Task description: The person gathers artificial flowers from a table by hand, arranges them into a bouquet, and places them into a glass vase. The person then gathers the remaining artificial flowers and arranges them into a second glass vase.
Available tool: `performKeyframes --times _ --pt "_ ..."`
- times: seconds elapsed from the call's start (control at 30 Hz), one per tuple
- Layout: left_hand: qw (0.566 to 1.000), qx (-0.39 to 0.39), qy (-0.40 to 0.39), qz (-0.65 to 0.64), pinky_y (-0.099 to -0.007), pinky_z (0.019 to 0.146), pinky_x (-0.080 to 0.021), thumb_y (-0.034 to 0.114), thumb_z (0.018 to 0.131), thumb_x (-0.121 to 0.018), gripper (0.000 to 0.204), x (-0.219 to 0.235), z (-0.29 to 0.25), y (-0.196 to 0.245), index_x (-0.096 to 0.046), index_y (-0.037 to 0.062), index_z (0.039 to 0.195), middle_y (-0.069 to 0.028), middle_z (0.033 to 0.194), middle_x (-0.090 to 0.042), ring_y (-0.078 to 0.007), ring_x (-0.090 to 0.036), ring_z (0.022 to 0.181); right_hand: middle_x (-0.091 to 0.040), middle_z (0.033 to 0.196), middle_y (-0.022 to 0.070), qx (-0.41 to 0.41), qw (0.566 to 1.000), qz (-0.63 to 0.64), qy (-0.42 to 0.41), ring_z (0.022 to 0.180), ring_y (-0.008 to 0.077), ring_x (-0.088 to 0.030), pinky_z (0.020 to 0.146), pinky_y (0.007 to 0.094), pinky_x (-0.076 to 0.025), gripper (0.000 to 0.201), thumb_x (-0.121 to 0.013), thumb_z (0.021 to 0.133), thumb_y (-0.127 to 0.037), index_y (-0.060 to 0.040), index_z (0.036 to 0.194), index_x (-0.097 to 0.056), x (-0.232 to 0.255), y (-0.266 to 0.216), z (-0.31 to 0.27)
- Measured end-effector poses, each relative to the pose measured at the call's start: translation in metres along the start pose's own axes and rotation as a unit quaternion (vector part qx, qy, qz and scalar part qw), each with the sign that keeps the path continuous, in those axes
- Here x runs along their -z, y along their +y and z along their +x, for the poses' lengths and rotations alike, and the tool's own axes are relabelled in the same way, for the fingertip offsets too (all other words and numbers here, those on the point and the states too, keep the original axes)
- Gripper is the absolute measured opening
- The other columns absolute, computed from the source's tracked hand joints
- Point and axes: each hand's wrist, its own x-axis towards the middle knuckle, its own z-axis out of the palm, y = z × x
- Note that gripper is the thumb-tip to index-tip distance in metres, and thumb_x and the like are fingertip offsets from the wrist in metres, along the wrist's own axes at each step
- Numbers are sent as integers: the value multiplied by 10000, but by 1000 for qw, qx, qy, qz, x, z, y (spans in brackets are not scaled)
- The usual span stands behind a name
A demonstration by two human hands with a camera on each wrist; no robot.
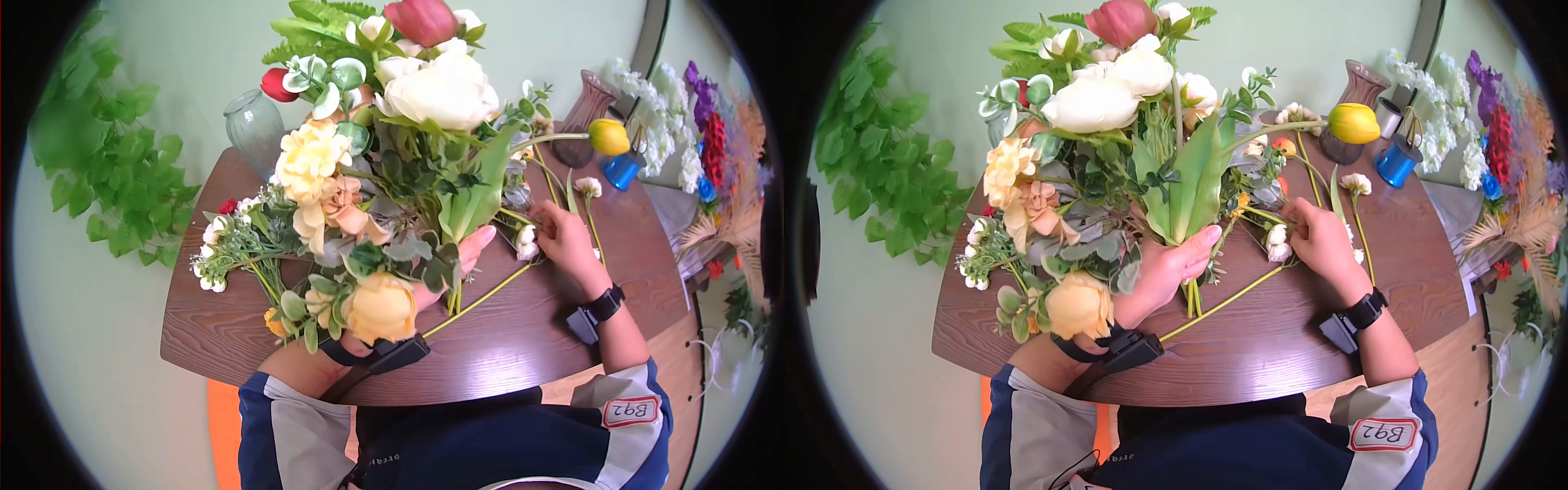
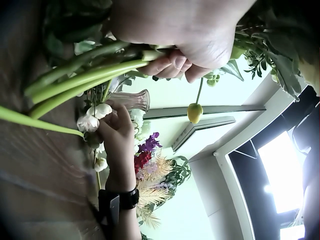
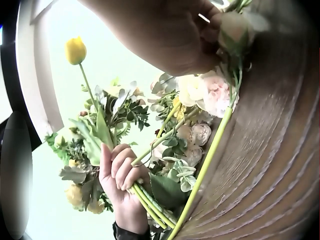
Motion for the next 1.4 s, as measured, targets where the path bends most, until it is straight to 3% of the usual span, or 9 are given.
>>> performKeyframes --times 0.23,0.43,0.5,0.63,1.07,1.17,1.23,1.3,1.4 --pt "995 39 -46 79 -197 392 -219 145 884 -532 154 -2 -7 8 -471 66 767 42 593 -378 -38 -296 431 -499 550 92 16 989 -14 145 486 254 -498 462 362 -381 212 -529 612 34 -53 795 -591 -7 11 -4" --pt "994 -7 -59 89 -202 393 -222 132 878 -537 150 -11 -12 13 -473 64 761 50 576 -357 -42 -298 434 -451 539 2 -66 968 47 238 485 48 -407 466 206 -342 66 -564 748 -5 -24 796 -605 10 11 -10" --pt "997 -13 -49 50 -204 393 -221 100 872 -538 140 -11 -11 8 -466 62 758 52 565 -357 -40 -297 434 -494 596 -27 -8 923 127 363 532 27 -430 492 181 -350 87 -538 803 17 0 842 -614 10 10 -10" --pt "991 -38 -79 100 -212 391 -218 61 869 -526 125 -11 -12 11 -462 56 761 47 572 -375 -40 -298 435 -588 810 22 20 885 179 429 640 47 -518 598 164 -405 168 -477 828 76 26 903 -619 24 6 -16" --pt "995 -12 -63 74 -192 384 -236 57 867 -519 63 -7 -9 13 -466 40 896 14 671 -427 -47 -311 446 -609 1048 113 24 891 245 382 1025 168 -547 921 284 -389 252 -392 848 72 29 1001 -587 32 16 -12" --pt "985 -20 -85 149 -190 387 -236 63 868 -522 62 -3 -7 9 -467 43 886 16 671 -424 -49 -315 452 -612 1044 106 71 918 180 346 1025 185 -549 919 297 -390 270 -388 834 87 26 1001 -591 30 4 -16" --pt "996 57 -45 54 -192 387 -236 68 871 -521 62 -4 -12 4 -466 42 878 19 654 -417 -50 -315 446 -616 1034 111 87 931 188 302 1004 195 -555 888 289 -395 250 -407 830 73 30 984 -599 30 -6 -19" --pt "992 -32 -73 99 -197 386 -237 77 876 -516 59 -6 -12 4 -469 41 867 25 617 -404 -50 -312 436 -614 1035 124 76 935 243 248 992 191 -553 866 273 -399 234 -418 831 61 34 974 -602 26 -3 -21" --pt "987 -43 -95 125 -203 385 -234 83 882 -509 79 -7 -11 8 -461 48 830 35 583 -379 -51 -305 427 -611 979 107 31 928 289 233 954 164 -548 837 255 -407 197 -451 848 31 32 966 -608 17 -3 -22"
